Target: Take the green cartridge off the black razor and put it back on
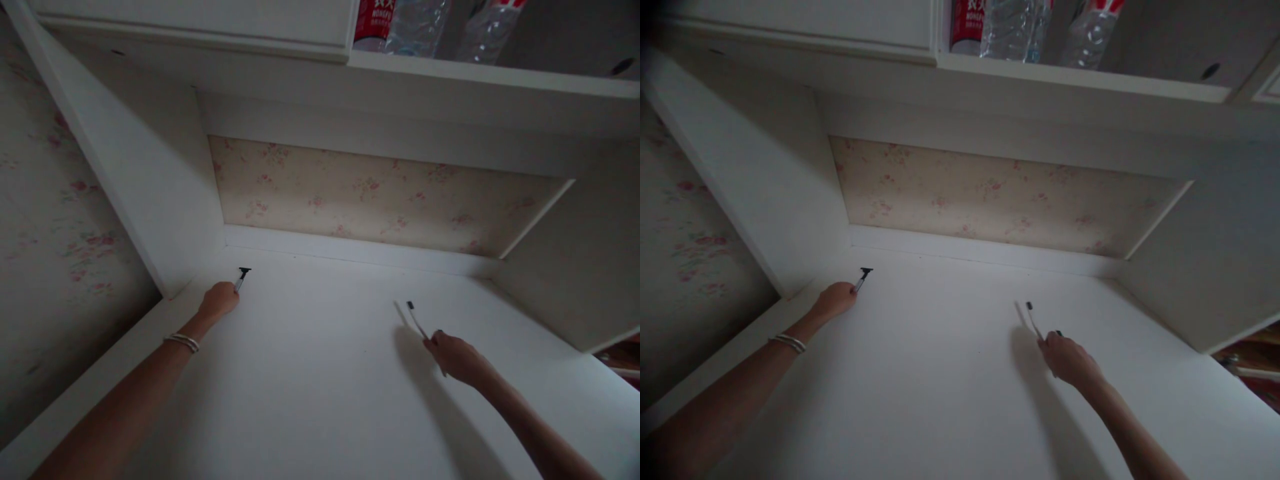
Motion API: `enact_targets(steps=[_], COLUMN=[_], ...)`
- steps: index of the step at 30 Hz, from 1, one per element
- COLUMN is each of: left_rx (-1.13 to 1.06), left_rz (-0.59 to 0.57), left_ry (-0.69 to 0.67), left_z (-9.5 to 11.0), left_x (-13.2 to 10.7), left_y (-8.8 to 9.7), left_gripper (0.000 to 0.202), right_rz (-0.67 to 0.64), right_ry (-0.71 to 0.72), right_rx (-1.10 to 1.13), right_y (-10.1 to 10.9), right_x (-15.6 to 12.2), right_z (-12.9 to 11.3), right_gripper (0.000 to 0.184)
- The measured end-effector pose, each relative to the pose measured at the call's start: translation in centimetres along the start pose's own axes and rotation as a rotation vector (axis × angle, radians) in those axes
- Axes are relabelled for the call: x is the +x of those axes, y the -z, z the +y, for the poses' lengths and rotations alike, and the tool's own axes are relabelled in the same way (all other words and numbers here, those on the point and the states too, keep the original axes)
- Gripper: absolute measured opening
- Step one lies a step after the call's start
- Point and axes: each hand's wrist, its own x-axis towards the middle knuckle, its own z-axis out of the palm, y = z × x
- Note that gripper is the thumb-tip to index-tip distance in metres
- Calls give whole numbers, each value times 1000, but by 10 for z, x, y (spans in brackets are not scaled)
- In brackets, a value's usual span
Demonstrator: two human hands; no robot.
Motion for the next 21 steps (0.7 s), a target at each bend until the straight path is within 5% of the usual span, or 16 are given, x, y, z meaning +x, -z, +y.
enact_targets(steps=[10,16,21], left_rx=[12,-68,-143], left_rz=[127,229,298], left_ry=[-62,-88,-74], left_z=[8,6,3], left_x=[-7,-15,-14], left_y=[-7,-15,-25], left_gripper=[33,34,34], right_rz=[-159,-351,-436], right_ry=[419,483,491], right_rx=[385,520,571], right_y=[21,11,0], right_x=[10,22,24], right_z=[-205,-326,-389], right_gripper=[34,32,26])
